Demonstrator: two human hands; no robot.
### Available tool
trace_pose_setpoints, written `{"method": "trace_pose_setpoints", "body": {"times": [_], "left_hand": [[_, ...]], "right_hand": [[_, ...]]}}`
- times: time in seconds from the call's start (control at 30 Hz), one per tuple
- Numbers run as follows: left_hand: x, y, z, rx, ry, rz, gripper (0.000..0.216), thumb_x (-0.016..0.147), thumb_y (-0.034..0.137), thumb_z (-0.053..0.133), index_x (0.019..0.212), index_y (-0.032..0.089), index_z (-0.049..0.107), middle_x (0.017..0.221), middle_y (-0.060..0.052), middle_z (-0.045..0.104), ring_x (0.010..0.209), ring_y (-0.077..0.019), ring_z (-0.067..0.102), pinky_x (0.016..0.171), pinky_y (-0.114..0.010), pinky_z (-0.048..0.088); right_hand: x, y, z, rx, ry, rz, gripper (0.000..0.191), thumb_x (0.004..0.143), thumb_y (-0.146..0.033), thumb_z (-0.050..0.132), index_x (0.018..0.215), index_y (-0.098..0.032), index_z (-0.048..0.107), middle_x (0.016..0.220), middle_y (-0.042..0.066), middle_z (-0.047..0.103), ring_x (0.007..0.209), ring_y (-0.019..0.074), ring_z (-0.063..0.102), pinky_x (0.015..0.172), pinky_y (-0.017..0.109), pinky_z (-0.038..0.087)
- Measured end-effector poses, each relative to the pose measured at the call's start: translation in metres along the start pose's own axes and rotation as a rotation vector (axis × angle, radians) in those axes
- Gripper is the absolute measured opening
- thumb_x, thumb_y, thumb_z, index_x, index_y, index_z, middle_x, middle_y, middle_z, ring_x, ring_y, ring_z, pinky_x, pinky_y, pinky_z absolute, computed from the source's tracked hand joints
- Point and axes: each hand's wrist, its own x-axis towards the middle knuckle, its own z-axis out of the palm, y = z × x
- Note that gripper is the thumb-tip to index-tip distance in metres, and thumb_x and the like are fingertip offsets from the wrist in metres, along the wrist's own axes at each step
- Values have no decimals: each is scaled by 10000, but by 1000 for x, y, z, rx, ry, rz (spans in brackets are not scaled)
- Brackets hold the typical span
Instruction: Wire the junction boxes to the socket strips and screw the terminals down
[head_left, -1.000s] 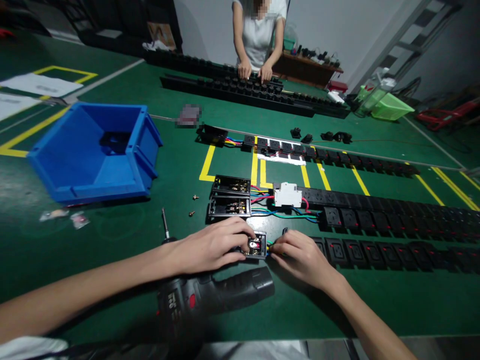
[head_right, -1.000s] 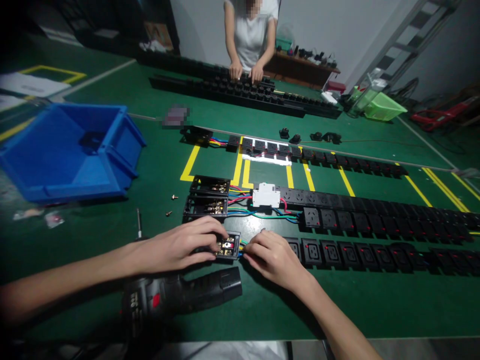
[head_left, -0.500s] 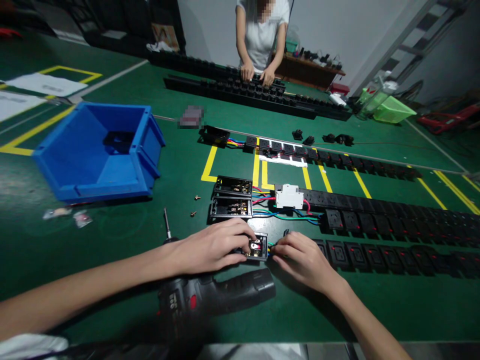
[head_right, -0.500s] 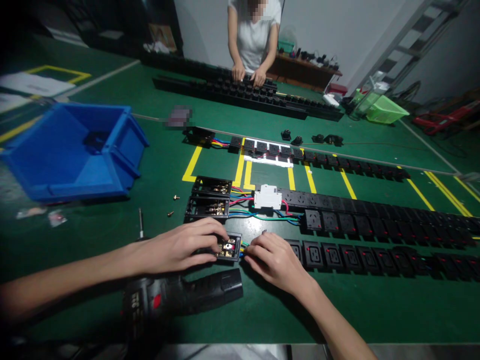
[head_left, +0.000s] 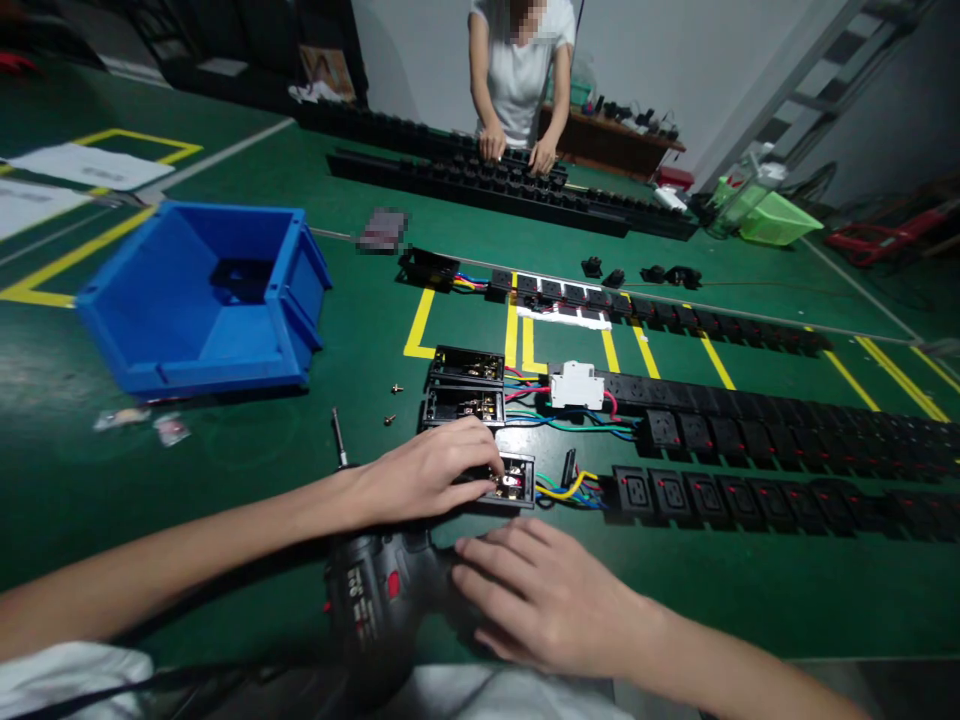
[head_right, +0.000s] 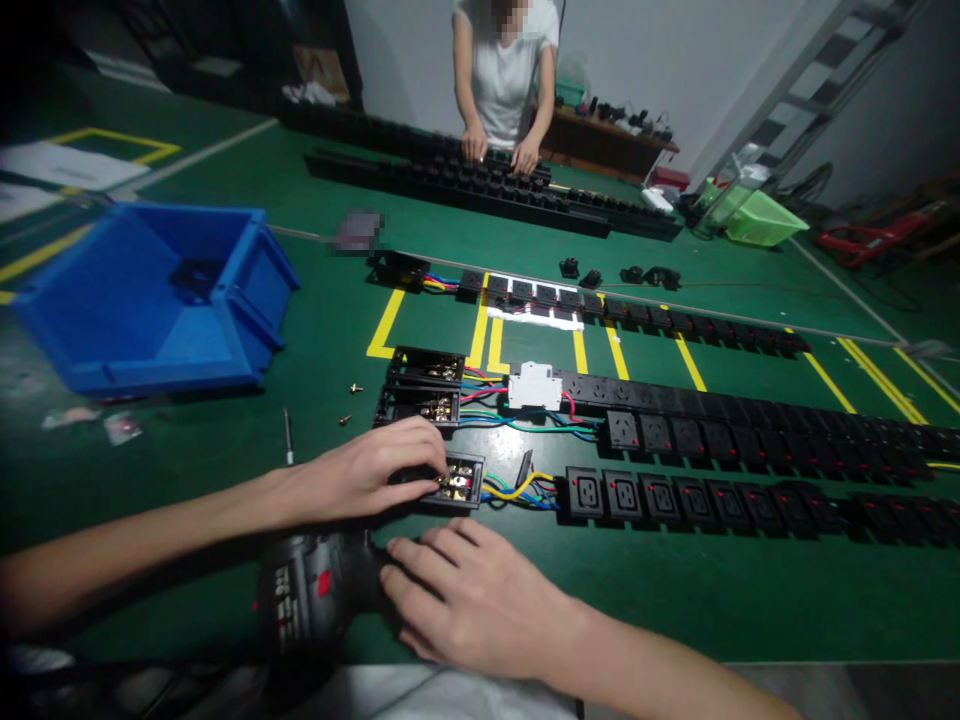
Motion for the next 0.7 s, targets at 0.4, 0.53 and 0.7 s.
{"method": "trace_pose_setpoints", "body": {"times": [0.4,0.53,0.7], "left_hand": [[-2,-3,-3,27,50,8,127,931,215,530,1012,155,608,974,-63,616,969,-189,528,875,-338,440],[-2,-4,-3,31,51,11,123,935,207,522,1011,153,601,980,-58,615,968,-186,521,875,-338,435],[-2,-4,-2,42,43,4,128,936,229,532,1010,152,602,970,-58,611,957,-187,521,865,-336,435]], "right_hand": [[37,-29,34,-180,-96,41,404,997,-234,342,1383,-139,416,1412,197,400,981,237,568,752,363,502],[34,-29,35,-180,-80,40,371,999,-223,352,1353,-151,438,1417,197,395,1027,241,560,779,358,496],[37,-32,36,-187,-107,52,341,1001,-217,348,1322,-155,444,1416,214,390,968,224,575,762,352,493]]}}
